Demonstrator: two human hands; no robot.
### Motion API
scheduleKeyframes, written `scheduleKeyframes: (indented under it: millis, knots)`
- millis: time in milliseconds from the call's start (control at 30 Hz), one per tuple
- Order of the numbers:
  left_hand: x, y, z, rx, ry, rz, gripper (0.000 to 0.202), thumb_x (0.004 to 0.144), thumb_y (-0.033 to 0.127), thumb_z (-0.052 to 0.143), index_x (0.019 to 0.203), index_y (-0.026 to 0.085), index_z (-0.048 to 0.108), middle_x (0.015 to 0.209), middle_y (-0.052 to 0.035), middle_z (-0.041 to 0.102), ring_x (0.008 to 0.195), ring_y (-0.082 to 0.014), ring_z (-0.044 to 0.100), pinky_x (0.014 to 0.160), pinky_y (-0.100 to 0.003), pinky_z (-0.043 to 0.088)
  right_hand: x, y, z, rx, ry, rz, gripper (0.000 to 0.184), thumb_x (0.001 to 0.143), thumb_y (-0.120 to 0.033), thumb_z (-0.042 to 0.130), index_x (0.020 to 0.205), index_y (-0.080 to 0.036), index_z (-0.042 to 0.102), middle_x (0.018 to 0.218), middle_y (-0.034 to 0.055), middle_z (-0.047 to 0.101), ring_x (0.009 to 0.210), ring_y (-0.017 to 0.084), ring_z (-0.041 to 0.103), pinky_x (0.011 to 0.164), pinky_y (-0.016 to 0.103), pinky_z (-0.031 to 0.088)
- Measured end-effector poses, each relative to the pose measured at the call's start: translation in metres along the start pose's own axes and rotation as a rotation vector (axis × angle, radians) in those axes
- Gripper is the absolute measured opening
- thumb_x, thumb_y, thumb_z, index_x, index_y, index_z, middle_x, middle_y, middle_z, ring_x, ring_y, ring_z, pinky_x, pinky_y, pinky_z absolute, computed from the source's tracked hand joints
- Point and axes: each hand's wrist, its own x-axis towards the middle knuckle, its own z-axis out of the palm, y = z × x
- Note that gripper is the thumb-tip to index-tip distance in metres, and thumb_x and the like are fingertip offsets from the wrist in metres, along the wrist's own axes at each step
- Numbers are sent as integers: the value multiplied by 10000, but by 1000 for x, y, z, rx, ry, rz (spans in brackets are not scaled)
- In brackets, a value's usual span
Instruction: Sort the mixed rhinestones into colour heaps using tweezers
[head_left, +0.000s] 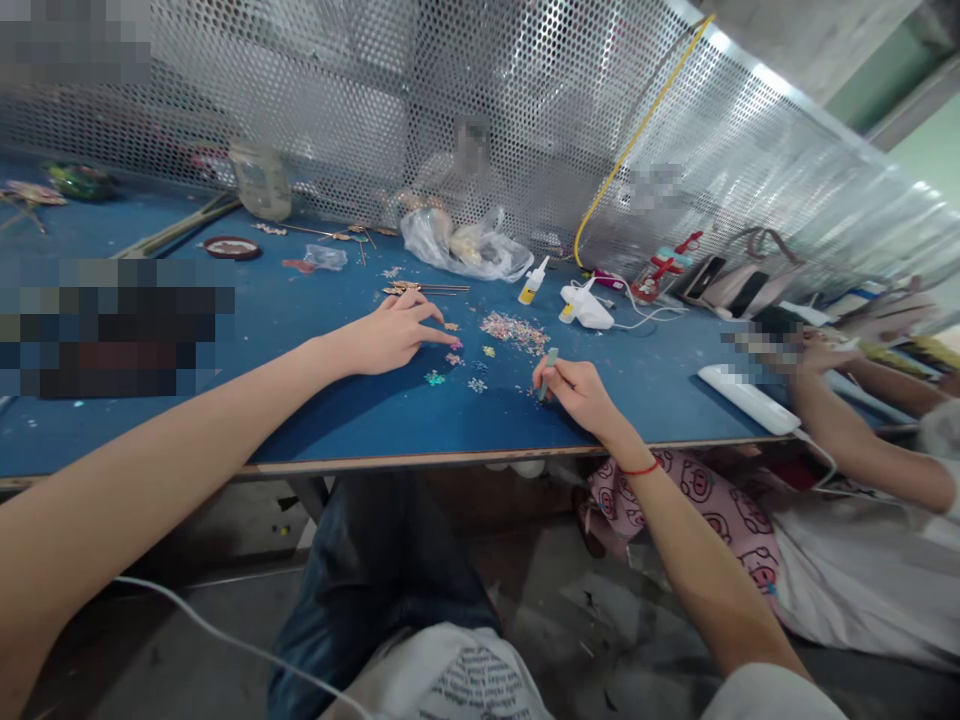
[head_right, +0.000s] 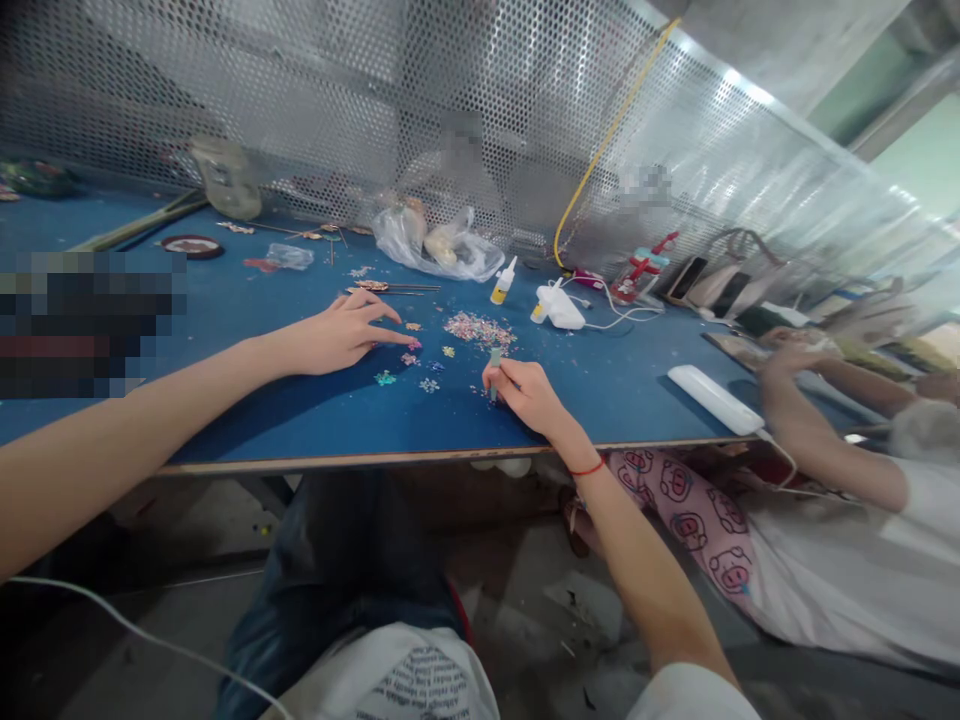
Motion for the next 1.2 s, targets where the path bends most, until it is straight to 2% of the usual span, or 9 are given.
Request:
scheduleKeyframes:
  millis: [267, 800, 1067, 1200]
  knots:
    - [0, 2, -2, -7, 0, -21, 598, 978, 116, 327, 1462, 339, 597, 1428, -112, 530, 1348, -334, 351, 1128, -569, 346, -1, -2, 0, 3, 6, 1, 623, 1041, -684, 340, 757, -207, 623, 594, 12, 598, 525, 145, 575, 574, 278, 421]
    - [0, 1, -3, -7, -9, -27, 582, 990, 132, 330, 1461, 346, 597, 1438, -94, 526, 1355, -323, 349, 1173, -557, 298, 0, -5, 0, 38, 7, 29, 630, 1025, -703, 369, 728, -207, 620, 581, 13, 608, 498, 138, 577, 560, 278, 425]
    - [-1, -4, 1, 11, 53, 31, 574, 985, 142, 338, 1449, 346, 610, 1394, -94, 541, 1318, -306, 356, 1173, -556, 308, -1, -6, -2, 61, 21, 52, 645, 1015, -723, 364, 723, -206, 616, 616, 24, 628, 520, 144, 591, 565, 281, 444]
    - [-1, -5, 2, 19, 41, 32, 582, 988, 137, 331, 1465, 343, 593, 1408, -103, 528, 1315, -312, 365, 1161, -564, 321, -1, -6, -1, 61, 5, 47, 622, 1019, -704, 384, 733, -207, 626, 600, 17, 610, 521, 146, 590, 573, 282, 442]
